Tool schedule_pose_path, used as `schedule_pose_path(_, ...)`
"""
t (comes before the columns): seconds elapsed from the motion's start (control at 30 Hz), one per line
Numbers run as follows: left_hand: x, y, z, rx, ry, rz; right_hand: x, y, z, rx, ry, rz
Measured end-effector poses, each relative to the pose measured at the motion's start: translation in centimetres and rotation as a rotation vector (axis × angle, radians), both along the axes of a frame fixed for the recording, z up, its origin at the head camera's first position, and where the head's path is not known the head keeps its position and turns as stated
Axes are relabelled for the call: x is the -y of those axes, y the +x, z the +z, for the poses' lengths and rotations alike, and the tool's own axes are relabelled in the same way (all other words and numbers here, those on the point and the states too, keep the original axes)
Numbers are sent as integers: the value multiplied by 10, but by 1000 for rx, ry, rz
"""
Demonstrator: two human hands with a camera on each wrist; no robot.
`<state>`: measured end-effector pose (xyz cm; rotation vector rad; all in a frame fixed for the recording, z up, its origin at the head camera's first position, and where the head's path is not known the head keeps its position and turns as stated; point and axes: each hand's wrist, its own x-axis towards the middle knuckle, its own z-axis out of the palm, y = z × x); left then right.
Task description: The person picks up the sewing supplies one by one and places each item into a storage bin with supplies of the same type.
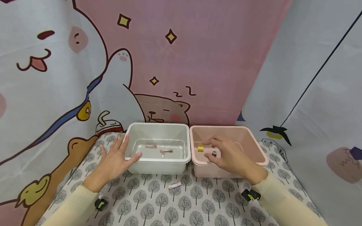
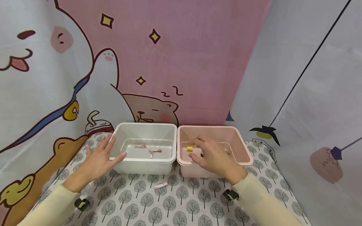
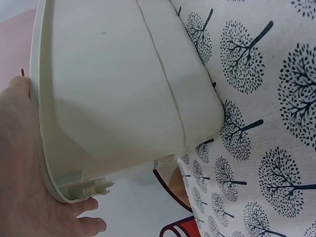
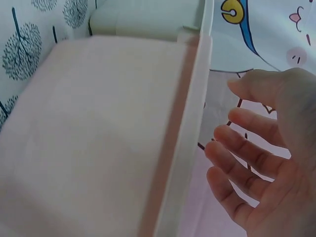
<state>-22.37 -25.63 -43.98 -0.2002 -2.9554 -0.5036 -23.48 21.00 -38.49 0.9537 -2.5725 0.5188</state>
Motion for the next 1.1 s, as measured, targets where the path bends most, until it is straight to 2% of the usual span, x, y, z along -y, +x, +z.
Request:
schedule_pose_path(0.13,-1,1,0,7,7,0,5,8,-6,-53,-9,28)
schedule_pose_path(0.47,-1,3,-1,6,-6,1,18,22,-15,-98,-65,101)
schedule_pose_path(0.6,-1,3,0,-2,-7,0,23,28,-18,-81,-96,128)
schedule_pose_path(0.8,-1,2,-2,-8,-8,0,31,37,-27,-20,-148,211)
schedule_pose_path(1.1,-1,2,-2,-18,-6,-3,43,46,-40,17,-144,259)
